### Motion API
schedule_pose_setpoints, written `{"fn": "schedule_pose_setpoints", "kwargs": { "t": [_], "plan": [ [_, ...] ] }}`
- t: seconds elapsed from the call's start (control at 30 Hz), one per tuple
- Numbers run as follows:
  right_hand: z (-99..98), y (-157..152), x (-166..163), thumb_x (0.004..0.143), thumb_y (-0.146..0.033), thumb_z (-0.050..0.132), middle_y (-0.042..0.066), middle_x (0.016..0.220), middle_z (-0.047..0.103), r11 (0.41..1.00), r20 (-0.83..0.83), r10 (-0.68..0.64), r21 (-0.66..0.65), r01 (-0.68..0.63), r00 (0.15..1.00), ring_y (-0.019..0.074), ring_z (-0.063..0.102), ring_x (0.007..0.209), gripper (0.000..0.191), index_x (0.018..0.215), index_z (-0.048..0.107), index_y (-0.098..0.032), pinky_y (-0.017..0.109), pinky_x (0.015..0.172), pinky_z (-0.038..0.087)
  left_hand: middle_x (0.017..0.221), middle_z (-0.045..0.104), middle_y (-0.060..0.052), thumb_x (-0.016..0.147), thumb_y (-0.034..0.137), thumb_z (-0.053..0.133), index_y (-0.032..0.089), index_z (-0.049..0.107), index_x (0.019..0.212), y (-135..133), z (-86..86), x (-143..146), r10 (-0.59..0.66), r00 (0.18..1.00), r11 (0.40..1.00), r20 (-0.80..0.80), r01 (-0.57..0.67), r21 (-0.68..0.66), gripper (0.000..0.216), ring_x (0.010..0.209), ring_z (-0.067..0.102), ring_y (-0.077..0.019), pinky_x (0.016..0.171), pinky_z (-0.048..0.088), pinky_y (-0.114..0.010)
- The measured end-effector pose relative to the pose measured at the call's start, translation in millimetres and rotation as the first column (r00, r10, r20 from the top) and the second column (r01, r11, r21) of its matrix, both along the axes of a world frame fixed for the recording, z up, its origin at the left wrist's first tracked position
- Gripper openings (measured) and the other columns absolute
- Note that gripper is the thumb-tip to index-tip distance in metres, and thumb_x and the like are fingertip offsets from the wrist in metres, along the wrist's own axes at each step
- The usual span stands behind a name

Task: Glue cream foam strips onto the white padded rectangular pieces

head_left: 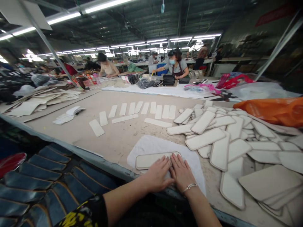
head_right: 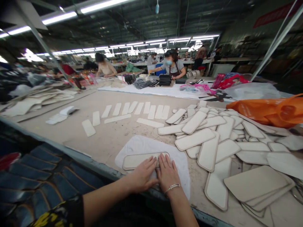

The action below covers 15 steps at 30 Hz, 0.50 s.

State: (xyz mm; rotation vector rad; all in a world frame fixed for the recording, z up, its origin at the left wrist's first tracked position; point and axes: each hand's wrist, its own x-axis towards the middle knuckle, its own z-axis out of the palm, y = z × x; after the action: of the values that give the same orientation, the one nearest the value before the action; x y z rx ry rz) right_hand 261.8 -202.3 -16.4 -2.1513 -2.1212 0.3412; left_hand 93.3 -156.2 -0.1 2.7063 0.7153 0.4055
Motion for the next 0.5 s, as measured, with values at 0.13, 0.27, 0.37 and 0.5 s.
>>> {"fn": "schedule_pose_setpoints", "kwargs": {
  "t": [0.13, 0.27, 0.37, 0.5],
  "plan": [
    [0.6, 0, 2, 0.091, -0.034, 0.028, -0.002, 0.151, 0.016, 1.0, 0.01, 0.009, -0.009, -0.009, 1.0, 0.0216, 0.011, 0.141, 0.055, 0.143, 0.025, -0.017, 0.044, 0.113, 0.014, 0.148, 0.028, -0.018, 0.087, 0.061, 0.033, 0.009, 0.022, 0.144, 4, -8.3, 8, -0.022, 0.989, 0.999, -0.146, 0.027, 0.03, 0.078, 0.139, 0.018, -0.0308, 0.112, 0.018, -0.048],
    [5.4, -1, 1, 0.09, -0.036, 0.03, -0.002, 0.152, 0.015, 1.0, -0.034, -0.004, -0.016, 0.003, 0.999, 0.0218, 0.01, 0.141, 0.058, 0.144, 0.024, -0.017, 0.044, 0.113, 0.011, 0.149, 0.024, -0.015, 0.089, 0.058, 0.032, 0.013, 0.02, 0.145, 26, -2.2, -48, 0.042, 0.956, 0.993, -0.291, -0.007, 0.119, 0.073, 0.139, 0.019, -0.0281, 0.111, 0.017, -0.046],
    [6.0, 0, 0, 0.09, -0.037, 0.031, -0.002, 0.152, 0.015, 1.0, -0.087, -0.022, -0.024, 0.02, 0.996, 0.0217, 0.009, 0.141, 0.058, 0.144, 0.023, -0.018, 0.043, 0.113, 0.009, 0.15, 0.021, -0.013, 0.091, 0.056, 0.027, 0.015, 0.017, 0.145, 42, -1.1, -88, 0.146, 0.911, 0.978, -0.385, -0.074, 0.194, 0.069, 0.139, 0.019, -0.0267, 0.11, 0.019, -0.045],
    [4.3, -1, 1, 0.089, -0.041, 0.038, 0.004, 0.152, 0.016, 0.998, -0.196, -0.054, 0.025, 0.06, 0.979, 0.0221, 0.01, 0.141, 0.059, 0.143, 0.029, -0.019, 0.043, 0.114, 0.008, 0.15, 0.023, -0.009, 0.091, 0.054, 0.027, 0.016, 0.018, 0.145, 48, -12.6, -109, 0.19, 0.903, 0.95, -0.385, -0.07, 0.305, 0.066, 0.138, 0.023, -0.0254, 0.11, 0.02, -0.042]
  ]
}}
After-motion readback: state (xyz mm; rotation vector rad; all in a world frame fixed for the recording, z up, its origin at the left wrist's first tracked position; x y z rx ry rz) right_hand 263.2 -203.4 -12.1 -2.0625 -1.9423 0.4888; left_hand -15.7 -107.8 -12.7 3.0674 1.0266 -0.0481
